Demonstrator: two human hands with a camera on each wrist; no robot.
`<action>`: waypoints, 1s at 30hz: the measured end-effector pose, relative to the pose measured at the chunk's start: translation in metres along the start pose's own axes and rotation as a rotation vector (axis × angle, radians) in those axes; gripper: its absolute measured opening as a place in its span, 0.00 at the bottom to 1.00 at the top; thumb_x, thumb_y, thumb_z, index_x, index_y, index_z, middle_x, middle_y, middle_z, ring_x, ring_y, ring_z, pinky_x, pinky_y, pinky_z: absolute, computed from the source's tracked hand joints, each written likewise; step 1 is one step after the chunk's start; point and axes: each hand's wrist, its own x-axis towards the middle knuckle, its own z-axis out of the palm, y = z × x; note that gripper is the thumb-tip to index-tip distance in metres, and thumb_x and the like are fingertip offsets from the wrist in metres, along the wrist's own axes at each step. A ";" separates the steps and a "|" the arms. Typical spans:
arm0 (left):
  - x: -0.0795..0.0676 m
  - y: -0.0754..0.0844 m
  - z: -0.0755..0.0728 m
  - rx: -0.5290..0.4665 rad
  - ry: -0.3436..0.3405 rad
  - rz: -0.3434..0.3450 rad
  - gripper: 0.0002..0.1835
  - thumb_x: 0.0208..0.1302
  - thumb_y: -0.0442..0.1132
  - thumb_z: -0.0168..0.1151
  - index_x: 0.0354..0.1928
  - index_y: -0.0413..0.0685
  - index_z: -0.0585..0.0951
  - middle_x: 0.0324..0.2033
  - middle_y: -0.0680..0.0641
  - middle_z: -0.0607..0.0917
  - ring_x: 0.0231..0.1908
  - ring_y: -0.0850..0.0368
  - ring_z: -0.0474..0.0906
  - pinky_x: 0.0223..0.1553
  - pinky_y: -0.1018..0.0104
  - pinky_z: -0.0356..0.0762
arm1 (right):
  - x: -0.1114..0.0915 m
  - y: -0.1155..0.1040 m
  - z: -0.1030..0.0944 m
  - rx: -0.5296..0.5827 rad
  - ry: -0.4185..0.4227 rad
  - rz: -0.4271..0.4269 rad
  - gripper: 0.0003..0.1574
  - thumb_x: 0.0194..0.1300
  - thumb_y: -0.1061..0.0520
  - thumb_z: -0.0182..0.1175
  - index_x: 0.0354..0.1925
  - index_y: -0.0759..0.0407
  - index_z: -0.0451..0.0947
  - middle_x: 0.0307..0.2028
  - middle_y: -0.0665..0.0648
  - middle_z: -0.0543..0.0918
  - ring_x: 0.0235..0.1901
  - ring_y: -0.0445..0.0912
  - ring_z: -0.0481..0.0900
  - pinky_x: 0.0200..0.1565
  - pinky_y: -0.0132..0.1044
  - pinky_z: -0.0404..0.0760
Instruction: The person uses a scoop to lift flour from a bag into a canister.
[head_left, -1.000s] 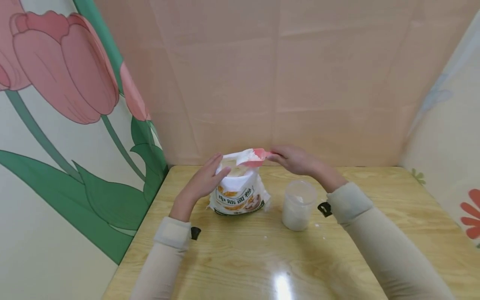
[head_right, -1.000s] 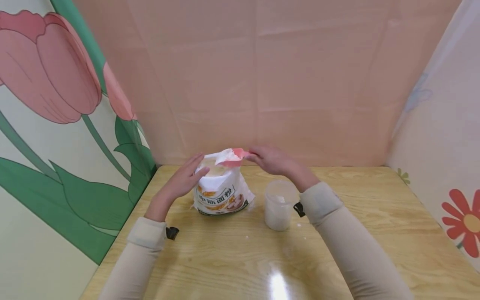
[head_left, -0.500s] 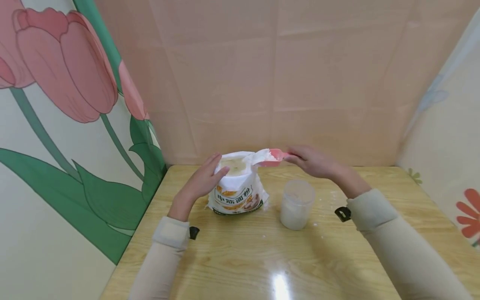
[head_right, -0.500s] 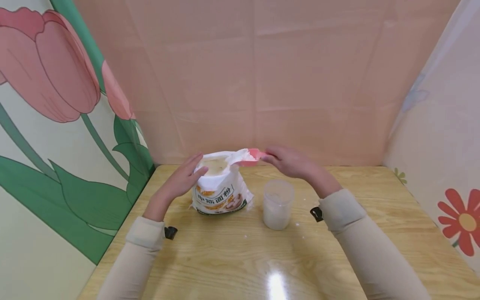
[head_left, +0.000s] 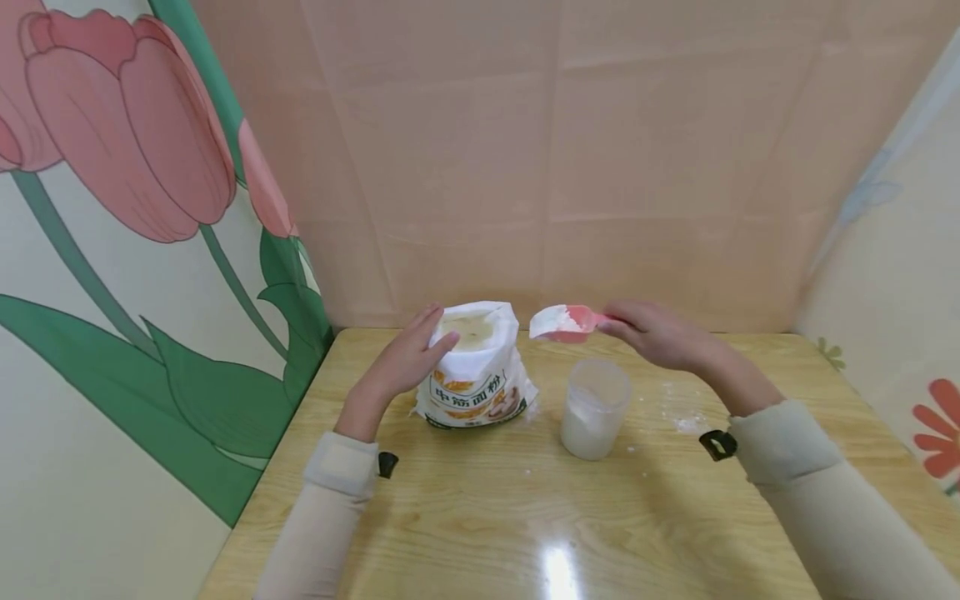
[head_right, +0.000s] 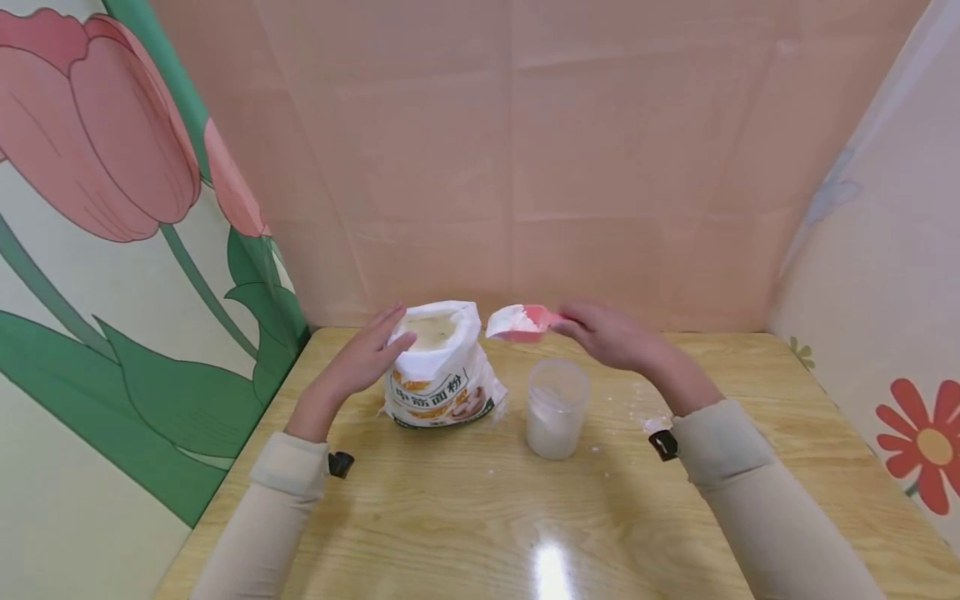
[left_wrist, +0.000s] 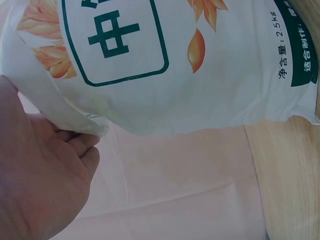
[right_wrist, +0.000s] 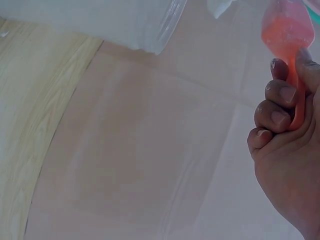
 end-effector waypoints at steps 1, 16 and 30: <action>0.000 0.000 0.000 0.002 -0.002 -0.002 0.50 0.72 0.74 0.35 0.80 0.42 0.52 0.80 0.46 0.49 0.80 0.49 0.42 0.78 0.51 0.45 | -0.003 0.002 0.000 0.000 0.007 -0.003 0.10 0.78 0.52 0.55 0.42 0.54 0.79 0.32 0.50 0.78 0.35 0.47 0.74 0.41 0.45 0.73; 0.001 0.003 0.003 0.042 -0.012 -0.038 0.46 0.75 0.70 0.37 0.80 0.44 0.51 0.81 0.46 0.49 0.80 0.55 0.39 0.78 0.51 0.43 | -0.046 0.026 -0.001 -0.025 0.013 0.033 0.07 0.77 0.49 0.56 0.42 0.48 0.80 0.34 0.44 0.79 0.35 0.43 0.75 0.41 0.42 0.75; -0.001 0.006 0.001 0.078 -0.022 -0.046 0.45 0.76 0.69 0.36 0.80 0.42 0.52 0.81 0.49 0.48 0.80 0.56 0.38 0.78 0.54 0.43 | -0.073 0.035 -0.003 -0.089 -0.021 0.052 0.05 0.75 0.52 0.59 0.40 0.48 0.80 0.30 0.41 0.77 0.31 0.39 0.73 0.37 0.38 0.74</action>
